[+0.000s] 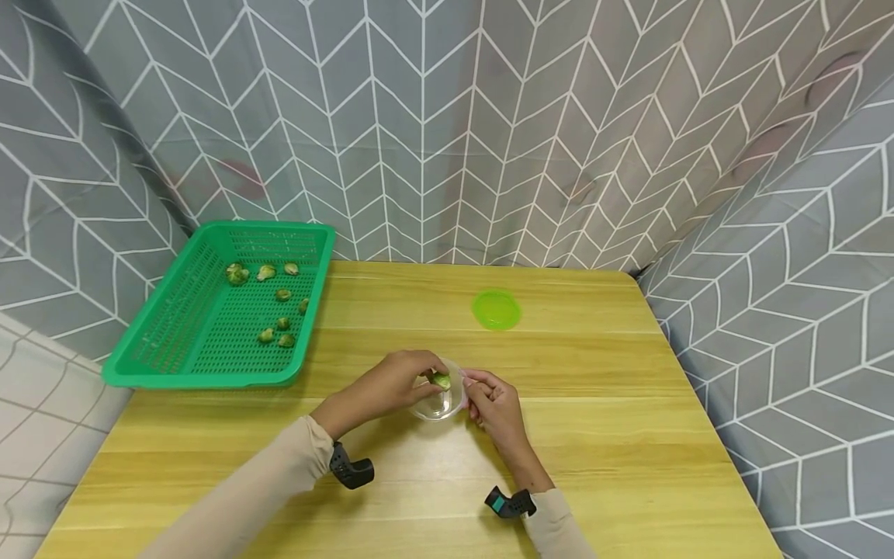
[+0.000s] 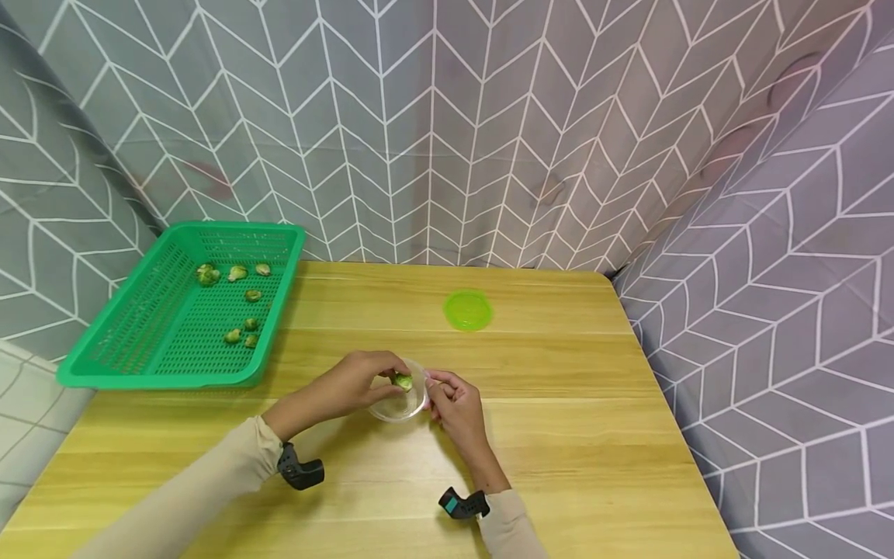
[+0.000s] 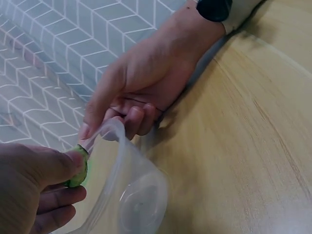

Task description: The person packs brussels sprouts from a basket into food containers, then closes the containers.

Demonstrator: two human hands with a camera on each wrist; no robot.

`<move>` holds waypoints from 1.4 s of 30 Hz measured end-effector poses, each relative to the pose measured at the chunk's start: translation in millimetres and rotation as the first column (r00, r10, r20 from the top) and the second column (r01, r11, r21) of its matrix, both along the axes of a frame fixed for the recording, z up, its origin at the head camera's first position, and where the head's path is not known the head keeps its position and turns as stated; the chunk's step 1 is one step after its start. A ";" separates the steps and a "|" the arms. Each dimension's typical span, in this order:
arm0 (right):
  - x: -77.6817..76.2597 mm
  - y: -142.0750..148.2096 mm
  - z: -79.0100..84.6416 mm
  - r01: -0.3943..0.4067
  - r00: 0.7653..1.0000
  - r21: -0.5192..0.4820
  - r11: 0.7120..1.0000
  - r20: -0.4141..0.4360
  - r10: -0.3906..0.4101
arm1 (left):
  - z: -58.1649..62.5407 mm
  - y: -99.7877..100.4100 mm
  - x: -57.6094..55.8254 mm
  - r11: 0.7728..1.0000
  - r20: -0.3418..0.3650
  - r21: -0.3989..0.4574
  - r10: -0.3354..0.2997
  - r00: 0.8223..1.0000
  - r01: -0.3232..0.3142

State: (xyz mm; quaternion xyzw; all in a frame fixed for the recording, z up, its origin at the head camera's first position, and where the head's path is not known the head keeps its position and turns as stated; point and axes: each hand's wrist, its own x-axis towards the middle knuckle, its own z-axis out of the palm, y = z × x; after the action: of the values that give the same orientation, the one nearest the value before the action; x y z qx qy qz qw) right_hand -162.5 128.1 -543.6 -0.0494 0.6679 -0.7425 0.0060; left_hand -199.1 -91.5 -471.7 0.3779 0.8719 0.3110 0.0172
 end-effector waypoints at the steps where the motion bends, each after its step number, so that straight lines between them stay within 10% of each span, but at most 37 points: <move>1: -0.3 -0.2 -0.1 -0.001 1.000 0.002 1.000 -0.001 0.001 | -0.5 1.4 0.0 1.000 -0.010 -0.018 -0.003 1.000 0.003; 27: 1.8 -2.5 6.1 0.003 1.000 0.019 1.000 0.027 -0.004 | -14.6 25.3 2.1 0.967 -0.055 -0.253 0.000 0.998 -0.014; 42: -0.3 -1.3 -0.5 0.021 0.999 0.017 1.000 0.041 -0.022 | -10.5 17.5 0.4 0.994 -0.002 -0.104 0.009 1.000 -0.009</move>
State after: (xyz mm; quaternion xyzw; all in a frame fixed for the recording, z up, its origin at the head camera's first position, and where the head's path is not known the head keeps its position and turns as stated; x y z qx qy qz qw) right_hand -162.8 126.8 -544.1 -0.0269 0.6744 -0.7377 0.0123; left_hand -198.7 -74.0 -482.2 0.3726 0.8887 0.2649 0.0350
